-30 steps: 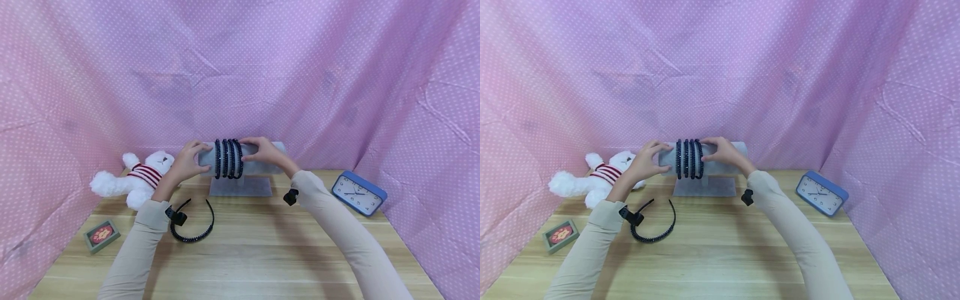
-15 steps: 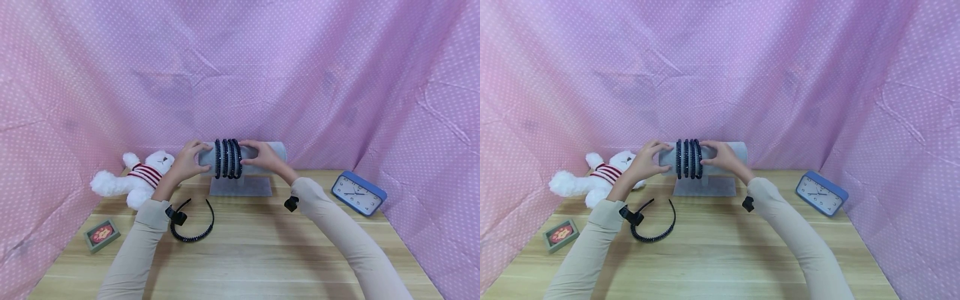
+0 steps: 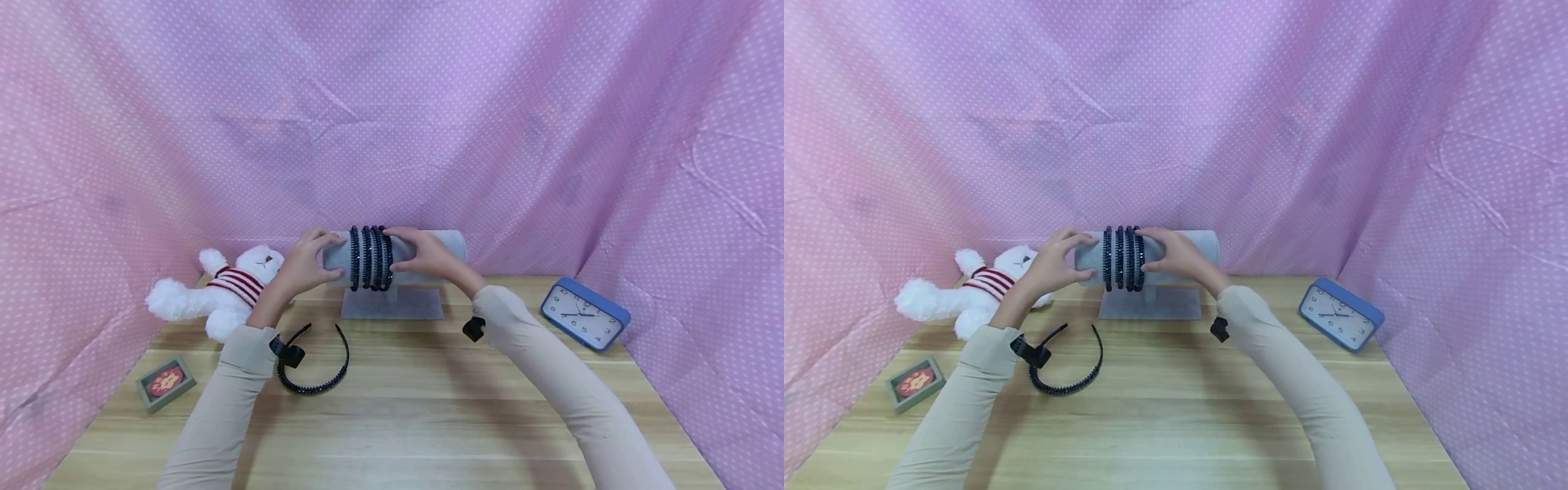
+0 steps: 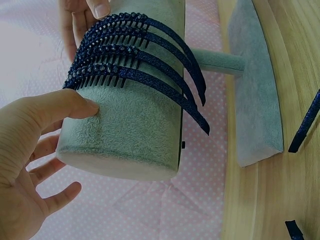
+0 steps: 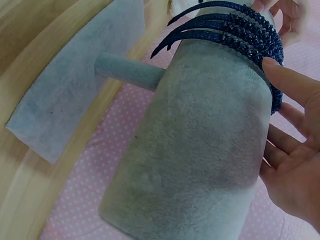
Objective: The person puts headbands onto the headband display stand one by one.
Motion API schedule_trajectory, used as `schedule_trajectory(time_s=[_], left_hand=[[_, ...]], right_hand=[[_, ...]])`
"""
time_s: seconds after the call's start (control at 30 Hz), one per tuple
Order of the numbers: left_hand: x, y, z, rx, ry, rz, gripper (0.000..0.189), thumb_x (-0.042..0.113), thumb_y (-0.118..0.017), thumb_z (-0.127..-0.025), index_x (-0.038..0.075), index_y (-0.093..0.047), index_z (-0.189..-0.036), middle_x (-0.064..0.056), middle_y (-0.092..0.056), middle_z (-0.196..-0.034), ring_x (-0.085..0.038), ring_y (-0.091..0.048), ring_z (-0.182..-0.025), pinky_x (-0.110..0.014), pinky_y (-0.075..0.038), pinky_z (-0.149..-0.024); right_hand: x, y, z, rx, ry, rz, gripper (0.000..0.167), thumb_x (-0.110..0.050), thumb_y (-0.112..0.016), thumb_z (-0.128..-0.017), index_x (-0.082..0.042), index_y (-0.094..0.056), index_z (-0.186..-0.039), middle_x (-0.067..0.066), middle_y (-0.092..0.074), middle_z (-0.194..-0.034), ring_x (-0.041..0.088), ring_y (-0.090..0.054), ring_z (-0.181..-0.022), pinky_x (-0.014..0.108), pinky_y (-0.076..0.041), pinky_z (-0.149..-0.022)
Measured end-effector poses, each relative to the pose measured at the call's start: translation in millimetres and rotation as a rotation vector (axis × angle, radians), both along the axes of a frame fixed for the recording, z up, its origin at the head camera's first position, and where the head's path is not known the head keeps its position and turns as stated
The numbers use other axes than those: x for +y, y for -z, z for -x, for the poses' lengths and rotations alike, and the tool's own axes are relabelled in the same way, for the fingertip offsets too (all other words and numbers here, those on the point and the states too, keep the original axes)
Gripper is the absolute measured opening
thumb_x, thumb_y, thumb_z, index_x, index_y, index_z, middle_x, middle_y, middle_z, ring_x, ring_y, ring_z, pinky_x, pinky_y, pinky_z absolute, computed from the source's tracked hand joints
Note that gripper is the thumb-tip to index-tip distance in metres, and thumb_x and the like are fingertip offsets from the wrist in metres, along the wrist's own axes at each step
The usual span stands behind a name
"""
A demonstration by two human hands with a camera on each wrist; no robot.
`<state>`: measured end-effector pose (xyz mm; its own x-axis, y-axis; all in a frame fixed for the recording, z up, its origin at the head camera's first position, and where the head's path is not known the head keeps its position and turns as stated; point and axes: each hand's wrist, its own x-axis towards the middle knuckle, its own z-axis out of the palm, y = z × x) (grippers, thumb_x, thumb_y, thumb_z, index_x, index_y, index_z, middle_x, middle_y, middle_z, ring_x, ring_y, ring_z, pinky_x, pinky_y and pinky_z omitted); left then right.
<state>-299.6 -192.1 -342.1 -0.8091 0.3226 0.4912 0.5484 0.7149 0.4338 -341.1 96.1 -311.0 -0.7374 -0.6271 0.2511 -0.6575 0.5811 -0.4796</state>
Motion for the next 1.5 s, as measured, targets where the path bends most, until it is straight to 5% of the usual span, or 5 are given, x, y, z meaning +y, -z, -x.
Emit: schedule_trajectory(time_s=[1.13, 1.5], left_hand=[[2.4, -0.6, 0.3, -0.020, -0.004, 0.002, 0.057, 0.013, -0.084, -0.082, 0.006, -0.064, -0.134, -0.017, -0.058, -0.129, -0.036, -0.051, -0.120, -0.053, -0.050, -0.096], [-0.8, -1.6, 0.5, -0.034, -0.022, 0.044, 0.059, 0.019, -0.084, -0.084, 0.007, -0.062, -0.137, -0.015, -0.056, -0.135, -0.035, -0.051, -0.124, -0.052, -0.051, -0.099]], right_hand=[[2, 6.8, -13.0, 0.021, 0.019, 0.108, 0.069, -0.017, -0.083, -0.086, -0.009, -0.053, -0.148, 0.013, -0.051, -0.154, 0.031, -0.045, -0.146, 0.045, -0.032, -0.124], [-4, 23.3, -42.8, 0.229, -0.193, 0.266, 0.056, -0.011, -0.084, -0.083, 0.000, -0.064, -0.134, 0.019, -0.064, -0.137, 0.035, -0.057, -0.132, 0.045, -0.043, -0.117]])
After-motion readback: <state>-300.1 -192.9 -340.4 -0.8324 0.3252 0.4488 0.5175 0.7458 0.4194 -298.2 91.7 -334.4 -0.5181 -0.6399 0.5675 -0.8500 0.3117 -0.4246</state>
